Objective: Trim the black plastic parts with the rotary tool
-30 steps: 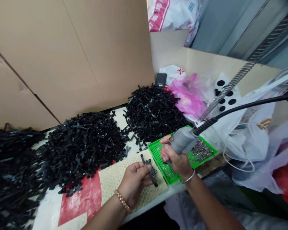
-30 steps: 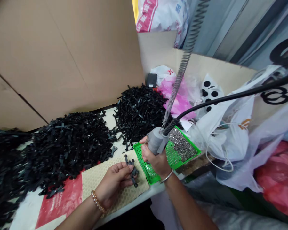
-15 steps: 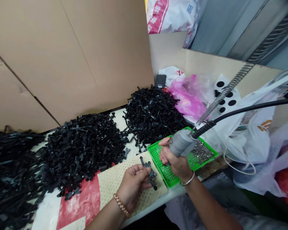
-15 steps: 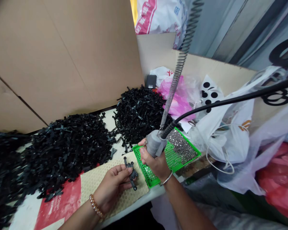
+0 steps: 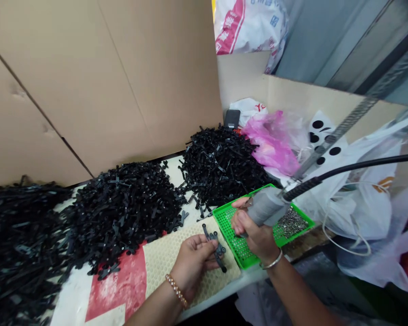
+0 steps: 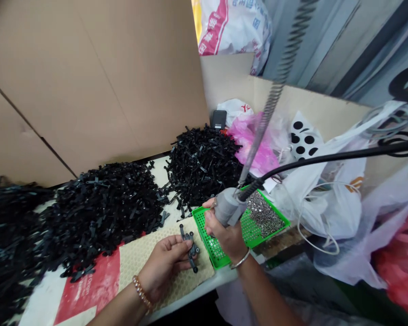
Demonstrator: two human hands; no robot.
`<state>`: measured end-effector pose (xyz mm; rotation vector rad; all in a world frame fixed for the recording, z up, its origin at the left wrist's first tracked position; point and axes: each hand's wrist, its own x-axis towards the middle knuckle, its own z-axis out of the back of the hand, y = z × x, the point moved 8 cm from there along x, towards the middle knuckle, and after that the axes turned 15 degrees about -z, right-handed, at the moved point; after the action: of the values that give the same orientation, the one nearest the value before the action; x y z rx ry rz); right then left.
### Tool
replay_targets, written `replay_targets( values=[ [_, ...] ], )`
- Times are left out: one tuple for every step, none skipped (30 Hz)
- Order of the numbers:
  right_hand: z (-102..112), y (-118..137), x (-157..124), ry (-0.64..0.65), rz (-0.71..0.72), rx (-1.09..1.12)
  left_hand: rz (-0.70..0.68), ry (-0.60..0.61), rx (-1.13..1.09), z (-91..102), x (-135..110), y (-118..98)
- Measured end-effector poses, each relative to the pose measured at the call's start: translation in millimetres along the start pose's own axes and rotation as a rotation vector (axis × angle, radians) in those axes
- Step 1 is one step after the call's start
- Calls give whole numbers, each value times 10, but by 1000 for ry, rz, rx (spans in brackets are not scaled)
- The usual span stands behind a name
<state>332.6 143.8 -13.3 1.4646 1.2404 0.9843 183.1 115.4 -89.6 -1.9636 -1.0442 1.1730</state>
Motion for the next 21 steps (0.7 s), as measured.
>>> replay_targets(
  values=[
    [0,61,5,-21,13,37,-3,1,1,0,3,3],
    [-7,133,12,-43,29,80,-6,1,1,0,5,4],
    [-27,207,21,-59,47,125,-10,0,0,1,7,1],
    [-63,276,34,-63,61,169,-16,-4,-1,2,9,-4],
    [-114,331,50,-57,69,207,-19,-7,-5,3,10,-7],
    [-176,368,69,-41,69,239,-18,-11,-9,4,10,-6],
    [-246,384,89,-17,60,262,-16,-15,-14,6,10,-3],
    [-318,382,108,12,45,276,-13,-17,-20,7,11,2],
    [-384,366,123,38,29,285,-12,-19,-25,7,13,8],
    [-440,342,134,58,15,290,-12,-20,-29,6,15,13],
    [-483,315,141,73,4,291,-13,-18,-33,3,18,17],
    [-514,289,144,81,-4,291,-15,-17,-35,1,21,19],
    [-532,265,145,83,-9,290,-17,-16,-37,-3,24,18],
    [-544,247,144,83,-13,288,-19,-16,-41,-7,24,15],
    [-550,233,143,82,-16,286,-22,-19,-44,-9,24,10],
    [-553,227,140,80,-15,286,-24,-22,-47,-10,23,4],
    [-555,224,137,79,-14,287,-28,-27,-48,-8,20,-3],
    [-557,225,134,81,-13,291,-32,-33,-48,-5,18,-8],
    [-559,229,132,84,-10,295,-32,-35,-45,-3,15,-8],
    [-562,233,131,88,-9,297,-31,-37,-41,0,13,-6],
    [-563,238,130,88,-8,297,-30,-38,-38,2,13,-1]
  ],
)
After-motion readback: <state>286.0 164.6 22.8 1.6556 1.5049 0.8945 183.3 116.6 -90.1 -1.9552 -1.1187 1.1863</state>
